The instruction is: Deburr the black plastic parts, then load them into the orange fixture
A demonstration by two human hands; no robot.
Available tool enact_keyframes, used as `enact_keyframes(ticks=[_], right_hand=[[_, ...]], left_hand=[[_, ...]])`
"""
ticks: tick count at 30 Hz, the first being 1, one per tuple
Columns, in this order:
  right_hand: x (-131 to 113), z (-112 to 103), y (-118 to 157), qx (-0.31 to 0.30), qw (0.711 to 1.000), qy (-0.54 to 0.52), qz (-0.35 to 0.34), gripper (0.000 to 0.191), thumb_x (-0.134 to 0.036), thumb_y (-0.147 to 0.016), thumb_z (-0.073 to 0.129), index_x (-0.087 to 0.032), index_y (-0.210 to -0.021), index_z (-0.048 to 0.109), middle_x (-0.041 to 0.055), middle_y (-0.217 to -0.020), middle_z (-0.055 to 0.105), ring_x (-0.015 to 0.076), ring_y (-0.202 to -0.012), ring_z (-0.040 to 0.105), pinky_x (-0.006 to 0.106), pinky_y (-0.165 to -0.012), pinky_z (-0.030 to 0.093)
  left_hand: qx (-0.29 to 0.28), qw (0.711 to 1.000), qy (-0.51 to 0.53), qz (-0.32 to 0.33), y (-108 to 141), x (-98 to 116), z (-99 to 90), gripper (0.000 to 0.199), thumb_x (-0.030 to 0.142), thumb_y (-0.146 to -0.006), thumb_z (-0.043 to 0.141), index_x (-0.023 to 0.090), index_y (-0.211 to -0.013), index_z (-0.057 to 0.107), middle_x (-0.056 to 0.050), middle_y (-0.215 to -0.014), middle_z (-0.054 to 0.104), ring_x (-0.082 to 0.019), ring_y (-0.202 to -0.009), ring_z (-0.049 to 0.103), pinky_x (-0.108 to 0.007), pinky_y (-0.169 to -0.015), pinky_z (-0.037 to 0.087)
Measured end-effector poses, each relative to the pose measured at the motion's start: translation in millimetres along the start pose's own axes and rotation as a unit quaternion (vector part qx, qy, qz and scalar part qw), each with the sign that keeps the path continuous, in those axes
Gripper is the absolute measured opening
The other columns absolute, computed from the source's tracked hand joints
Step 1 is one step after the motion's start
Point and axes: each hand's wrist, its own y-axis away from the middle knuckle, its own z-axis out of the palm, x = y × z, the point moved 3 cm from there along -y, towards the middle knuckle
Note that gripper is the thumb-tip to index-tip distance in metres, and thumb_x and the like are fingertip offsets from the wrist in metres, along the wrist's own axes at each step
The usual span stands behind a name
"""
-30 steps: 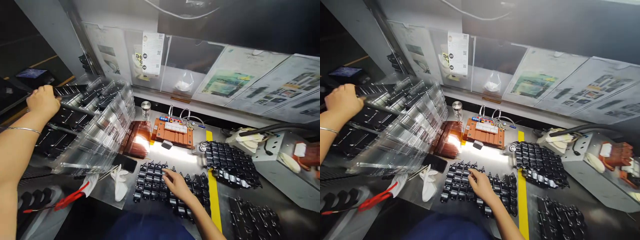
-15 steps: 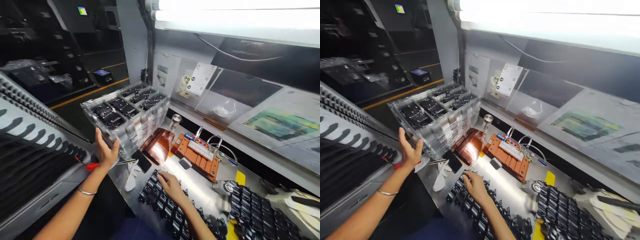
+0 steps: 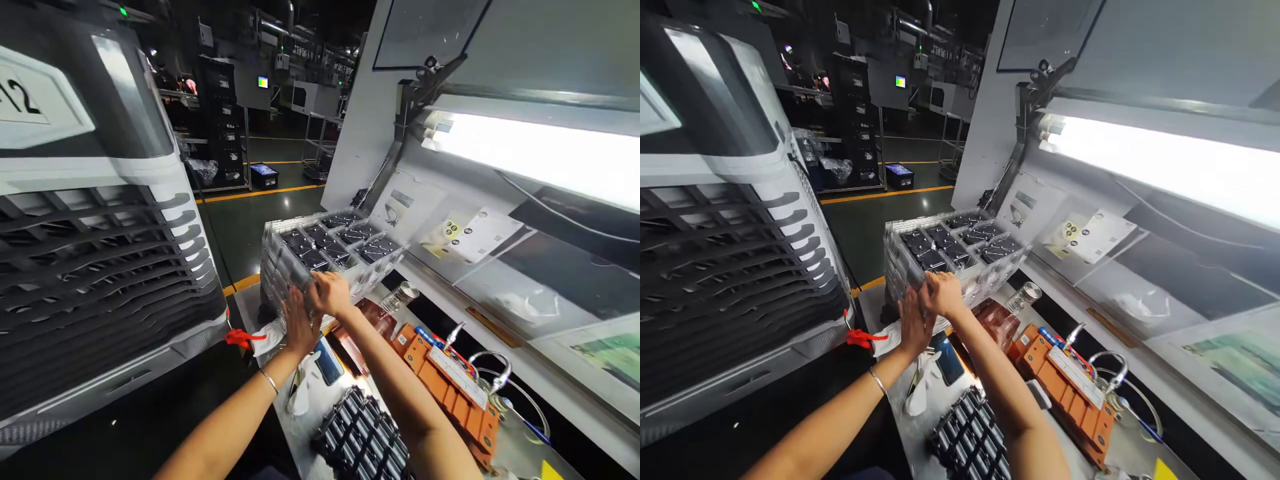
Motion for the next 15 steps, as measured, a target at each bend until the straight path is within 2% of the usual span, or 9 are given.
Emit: enact_keyframes(ticks=[3, 6, 8, 9, 11, 13, 15], right_hand=[[2.6, -19.5, -17.5, 0.028, 0.999, 0.0, 0.018, 0.022, -0.023, -0.081, 0.053, -0.014, -0.091, 0.07, 0.0082, -0.077, 0.072, 0.021, -0.07, 0.065, 0.033, -0.073, 0.05], [4.8, -55.2, -45.3, 0.079, 0.996, -0.008, 0.04, 0.025, -0.025, -0.085, 0.046, -0.016, -0.086, 0.069, 0.0069, -0.074, 0.07, 0.0192, -0.065, 0.063, 0.032, -0.067, 0.049], [5.5, -78.3, -62.2, 0.12, 0.992, -0.017, 0.047, 0.026, -0.025, -0.085, 0.043, -0.017, -0.085, 0.067, 0.0073, -0.073, 0.068, 0.0193, -0.065, 0.062, 0.033, -0.066, 0.049], [4.2, -86.6, -67.0, 0.136, 0.989, -0.022, 0.045, 0.026, -0.026, -0.085, 0.042, -0.017, -0.085, 0.067, 0.0072, -0.072, 0.067, 0.0195, -0.065, 0.062, 0.034, -0.066, 0.049], [-5.7, -92.6, -65.4, 0.15, 0.988, -0.032, 0.029, 0.025, -0.028, -0.084, 0.043, -0.017, -0.086, 0.066, 0.0071, -0.071, 0.066, 0.0198, -0.064, 0.062, 0.035, -0.067, 0.049], [-27.7, -83.8, -47.6, 0.139, 0.989, -0.042, -0.002, 0.024, -0.03, -0.083, 0.046, -0.018, -0.088, 0.067, 0.0074, -0.069, 0.066, 0.0203, -0.063, 0.062, 0.035, -0.068, 0.05], [-58.5, -67.0, -18.8, 0.106, 0.992, -0.05, -0.041, 0.024, -0.033, -0.081, 0.051, -0.018, -0.09, 0.068, 0.0075, -0.07, 0.068, 0.0205, -0.065, 0.062, 0.035, -0.069, 0.05]], left_hand=[[-0.046, 0.997, 0.046, -0.041, -4.1, 8.0, -14.1, 0.073, 0.046, -0.083, 0.054, 0.006, -0.141, 0.035, -0.028, -0.153, 0.026, -0.034, -0.145, 0.013, -0.056, -0.116, -0.002], [-0.09, 0.987, 0.104, -0.087, -12.3, 18.2, -37.0, 0.071, 0.044, -0.077, 0.063, 0.011, -0.137, 0.042, -0.024, -0.153, 0.029, -0.035, -0.145, 0.017, -0.057, -0.115, -0.006], [-0.112, 0.974, 0.151, -0.125, -22.1, 26.0, -56.1, 0.072, 0.045, -0.072, 0.068, 0.013, -0.133, 0.046, -0.023, -0.15, 0.035, -0.037, -0.143, 0.023, -0.058, -0.115, -0.003], [-0.12, 0.966, 0.178, -0.145, -28.4, 30.6, -65.9, 0.072, 0.046, -0.072, 0.069, 0.014, -0.133, 0.046, -0.023, -0.149, 0.038, -0.037, -0.141, 0.027, -0.057, -0.116, 0.002], [-0.125, 0.943, 0.242, -0.19, -42.7, 41.3, -84.0, 0.075, 0.052, -0.076, 0.064, 0.014, -0.137, 0.04, -0.024, -0.147, 0.041, -0.035, -0.136, 0.039, -0.054, -0.113, 0.023], [-0.117, 0.913, 0.309, -0.239, -55.7, 52.9, -98.0, 0.078, 0.058, -0.082, 0.054, 0.017, -0.143, 0.028, -0.024, -0.147, 0.04, -0.032, -0.126, 0.051, -0.045, -0.098, 0.046], [-0.099, 0.878, 0.366, -0.291, -62.5, 63.0, -107.6, 0.08, 0.062, -0.083, 0.051, 0.022, -0.144, 0.019, -0.022, -0.144, 0.043, -0.029, -0.114, 0.06, -0.036, -0.078, 0.055]])
